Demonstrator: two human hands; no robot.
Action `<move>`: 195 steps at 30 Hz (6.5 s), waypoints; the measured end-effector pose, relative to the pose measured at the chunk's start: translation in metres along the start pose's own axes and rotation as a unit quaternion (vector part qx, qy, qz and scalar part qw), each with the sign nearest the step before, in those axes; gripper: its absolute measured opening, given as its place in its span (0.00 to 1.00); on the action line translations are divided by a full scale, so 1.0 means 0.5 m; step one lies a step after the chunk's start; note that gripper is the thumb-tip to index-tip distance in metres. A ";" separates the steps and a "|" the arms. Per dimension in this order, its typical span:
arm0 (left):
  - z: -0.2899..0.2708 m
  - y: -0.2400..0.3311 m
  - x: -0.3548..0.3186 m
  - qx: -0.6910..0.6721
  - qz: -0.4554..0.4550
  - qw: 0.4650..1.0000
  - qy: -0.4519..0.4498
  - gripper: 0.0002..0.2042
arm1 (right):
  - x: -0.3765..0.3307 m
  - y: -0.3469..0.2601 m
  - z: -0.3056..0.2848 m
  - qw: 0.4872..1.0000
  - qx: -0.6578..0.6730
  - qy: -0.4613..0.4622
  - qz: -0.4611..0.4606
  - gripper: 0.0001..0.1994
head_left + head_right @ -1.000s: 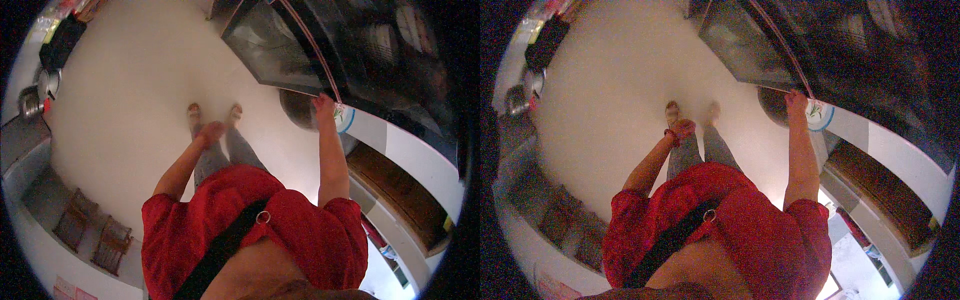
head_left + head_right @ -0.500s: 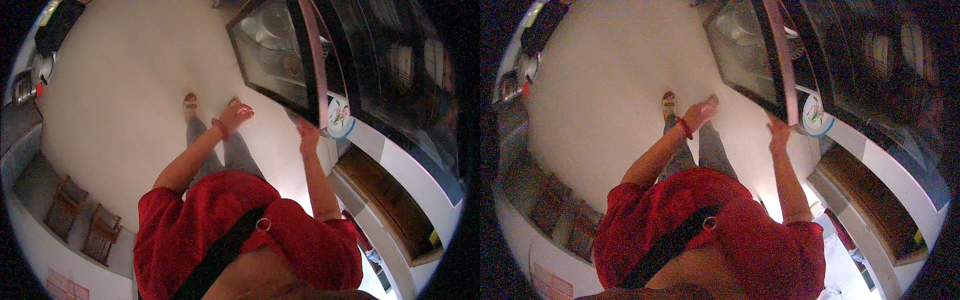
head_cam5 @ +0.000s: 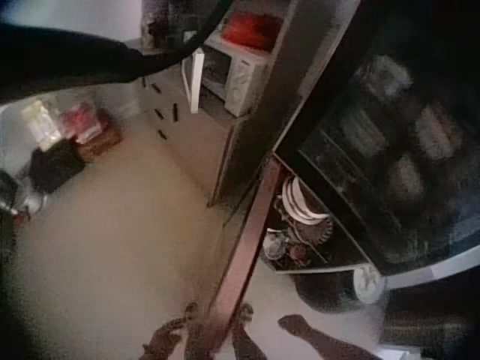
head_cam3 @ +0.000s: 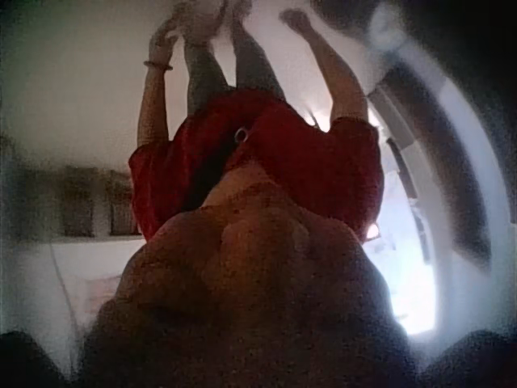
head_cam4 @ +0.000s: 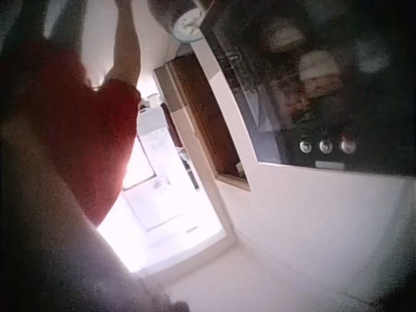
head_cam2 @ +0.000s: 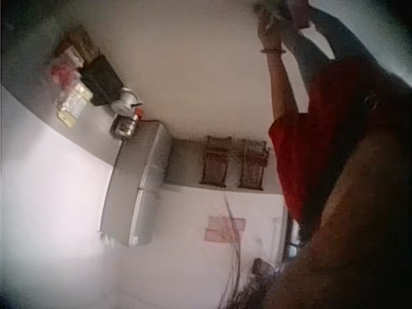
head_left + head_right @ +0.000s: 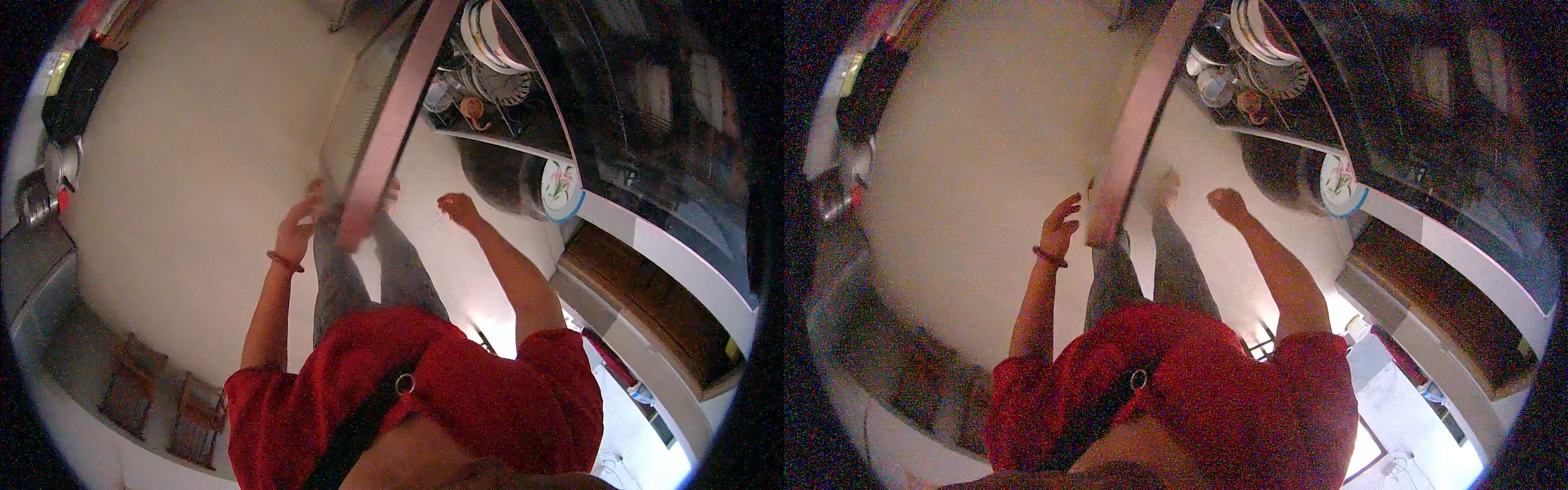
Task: The person stirs porridge in a rice cooker pot, carries the pot to a sink, rinses the pot with water, and then washes the interior of the pot using a cloth and water.
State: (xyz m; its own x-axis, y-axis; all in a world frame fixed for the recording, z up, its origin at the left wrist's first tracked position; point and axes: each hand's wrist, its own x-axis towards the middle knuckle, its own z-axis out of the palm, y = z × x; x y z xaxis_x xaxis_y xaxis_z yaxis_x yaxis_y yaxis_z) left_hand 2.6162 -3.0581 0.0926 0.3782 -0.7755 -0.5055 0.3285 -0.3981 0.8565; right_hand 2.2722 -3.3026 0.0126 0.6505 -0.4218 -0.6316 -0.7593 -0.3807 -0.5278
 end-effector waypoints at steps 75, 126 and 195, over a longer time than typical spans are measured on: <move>0.720 0.270 0.223 0.427 0.010 0.892 -0.148 0.12 | -0.820 -0.046 0.363 0.794 0.054 0.484 0.363 0.12; 2.965 -0.723 -0.437 0.728 0.102 0.258 -0.627 0.16 | -2.035 1.495 0.292 0.396 0.307 0.637 0.585 0.11; 2.505 -1.976 -2.967 0.613 -0.103 -0.516 -0.589 0.20 | -3.189 1.789 0.947 -0.844 0.071 0.031 0.530 0.07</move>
State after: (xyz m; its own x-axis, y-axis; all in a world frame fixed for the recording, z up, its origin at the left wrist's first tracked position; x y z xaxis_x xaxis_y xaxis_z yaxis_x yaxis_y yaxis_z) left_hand 0.6466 -2.1281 0.1268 0.5412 0.3845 -0.7479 0.2033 0.8032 0.5600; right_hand 0.5474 -2.5811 0.2790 0.9577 0.2606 0.1223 0.2620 -0.6129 -0.7454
